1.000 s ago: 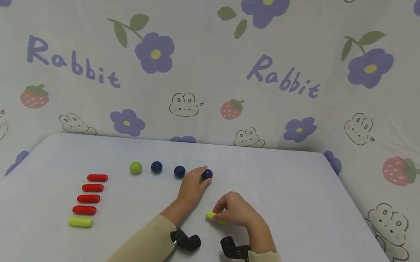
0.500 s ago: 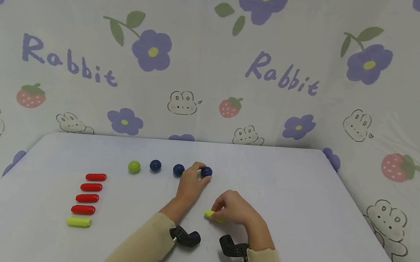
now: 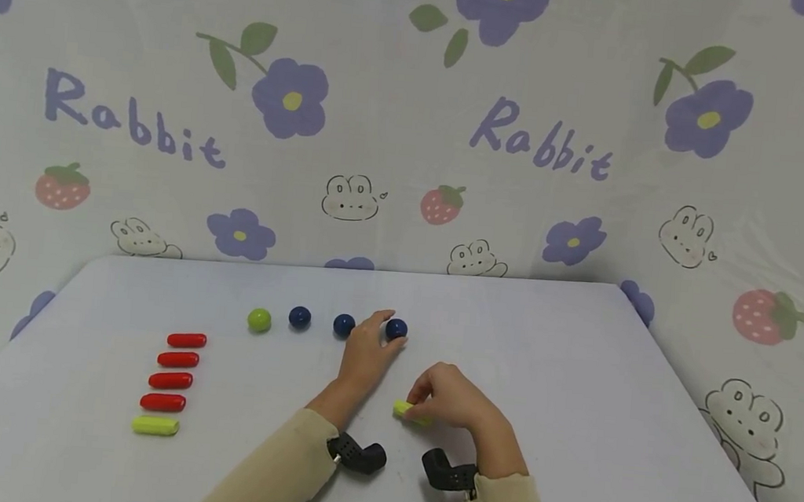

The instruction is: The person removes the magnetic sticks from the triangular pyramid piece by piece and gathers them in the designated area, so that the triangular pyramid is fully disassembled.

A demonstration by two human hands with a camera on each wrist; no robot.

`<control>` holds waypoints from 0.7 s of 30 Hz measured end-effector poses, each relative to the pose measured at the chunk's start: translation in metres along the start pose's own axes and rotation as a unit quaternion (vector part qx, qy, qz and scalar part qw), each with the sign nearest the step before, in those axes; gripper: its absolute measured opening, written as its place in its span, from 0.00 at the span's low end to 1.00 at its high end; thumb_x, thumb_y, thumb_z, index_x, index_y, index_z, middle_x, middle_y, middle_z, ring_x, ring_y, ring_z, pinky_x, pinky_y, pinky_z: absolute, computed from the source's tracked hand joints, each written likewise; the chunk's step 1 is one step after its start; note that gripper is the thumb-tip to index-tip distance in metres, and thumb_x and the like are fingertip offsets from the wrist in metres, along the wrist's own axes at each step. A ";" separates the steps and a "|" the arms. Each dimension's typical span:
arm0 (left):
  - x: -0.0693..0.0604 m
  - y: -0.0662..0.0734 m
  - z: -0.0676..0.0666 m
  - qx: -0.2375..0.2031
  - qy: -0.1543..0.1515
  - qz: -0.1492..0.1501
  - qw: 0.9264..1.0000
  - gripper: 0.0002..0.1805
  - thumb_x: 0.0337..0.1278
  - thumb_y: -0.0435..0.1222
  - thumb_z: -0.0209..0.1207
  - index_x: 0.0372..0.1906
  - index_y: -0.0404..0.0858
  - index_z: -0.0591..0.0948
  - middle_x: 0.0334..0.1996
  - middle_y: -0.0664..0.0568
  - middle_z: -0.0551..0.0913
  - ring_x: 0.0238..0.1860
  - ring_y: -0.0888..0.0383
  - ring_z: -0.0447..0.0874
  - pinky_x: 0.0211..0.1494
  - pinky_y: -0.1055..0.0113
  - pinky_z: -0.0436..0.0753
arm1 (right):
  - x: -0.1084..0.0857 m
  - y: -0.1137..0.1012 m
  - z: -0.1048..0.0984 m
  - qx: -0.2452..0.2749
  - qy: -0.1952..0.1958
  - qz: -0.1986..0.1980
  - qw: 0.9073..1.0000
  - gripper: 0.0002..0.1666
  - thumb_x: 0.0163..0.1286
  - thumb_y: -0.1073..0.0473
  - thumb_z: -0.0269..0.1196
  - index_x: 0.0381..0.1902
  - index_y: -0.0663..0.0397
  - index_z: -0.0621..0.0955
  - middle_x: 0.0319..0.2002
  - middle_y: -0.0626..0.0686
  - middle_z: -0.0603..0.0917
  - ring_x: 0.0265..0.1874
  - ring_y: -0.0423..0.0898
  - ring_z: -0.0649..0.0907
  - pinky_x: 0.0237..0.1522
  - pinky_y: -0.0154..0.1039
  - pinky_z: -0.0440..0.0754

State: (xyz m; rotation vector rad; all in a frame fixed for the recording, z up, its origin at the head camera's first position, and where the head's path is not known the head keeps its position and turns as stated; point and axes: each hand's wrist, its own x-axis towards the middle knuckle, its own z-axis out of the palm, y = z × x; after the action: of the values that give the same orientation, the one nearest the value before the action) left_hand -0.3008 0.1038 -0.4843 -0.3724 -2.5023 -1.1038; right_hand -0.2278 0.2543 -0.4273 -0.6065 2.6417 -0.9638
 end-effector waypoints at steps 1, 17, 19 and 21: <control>-0.001 0.000 -0.001 0.003 0.002 0.006 1.000 0.24 0.51 0.38 0.65 0.54 0.35 0.76 0.52 0.44 0.81 0.55 0.52 0.79 0.58 0.62 0.76 | 0.000 0.000 0.000 -0.001 0.001 -0.001 1.000 0.07 0.52 0.61 0.70 0.28 0.58 0.86 0.26 0.48 0.85 0.26 0.38 0.75 0.25 0.30 0.73; -0.038 -0.011 -0.058 0.008 -0.155 0.099 0.983 0.17 0.55 0.47 0.61 0.44 0.41 0.84 0.44 0.54 0.86 0.47 0.59 0.83 0.51 0.65 0.79 | 0.009 -0.010 0.004 0.003 0.029 -0.018 0.999 0.08 0.53 0.59 0.70 0.32 0.57 0.86 0.31 0.50 0.86 0.23 0.39 0.72 0.22 0.30 0.72; -0.044 -0.011 -0.065 -0.016 -0.180 0.085 0.980 0.16 0.56 0.46 0.61 0.44 0.41 0.85 0.43 0.54 0.86 0.38 0.62 0.82 0.42 0.69 0.79 | 0.010 -0.012 0.006 0.007 0.027 -0.018 0.999 0.08 0.54 0.60 0.69 0.32 0.56 0.86 0.32 0.50 0.86 0.22 0.39 0.71 0.21 0.30 0.71; -0.049 -0.012 -0.071 -0.044 -0.199 0.069 0.977 0.15 0.57 0.46 0.60 0.43 0.42 0.85 0.42 0.54 0.86 0.27 0.65 0.76 0.32 0.74 0.75 | 0.011 -0.014 0.009 0.016 0.024 -0.018 0.999 0.07 0.54 0.60 0.70 0.32 0.55 0.86 0.32 0.49 0.85 0.21 0.39 0.70 0.21 0.30 0.70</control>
State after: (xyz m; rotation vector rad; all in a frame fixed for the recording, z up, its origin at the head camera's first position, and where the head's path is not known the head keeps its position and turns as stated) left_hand -0.2449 0.0382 -0.4704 -0.8547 -2.7162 -1.1824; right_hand -0.2301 0.2344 -0.4258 -0.6330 2.6606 -1.0407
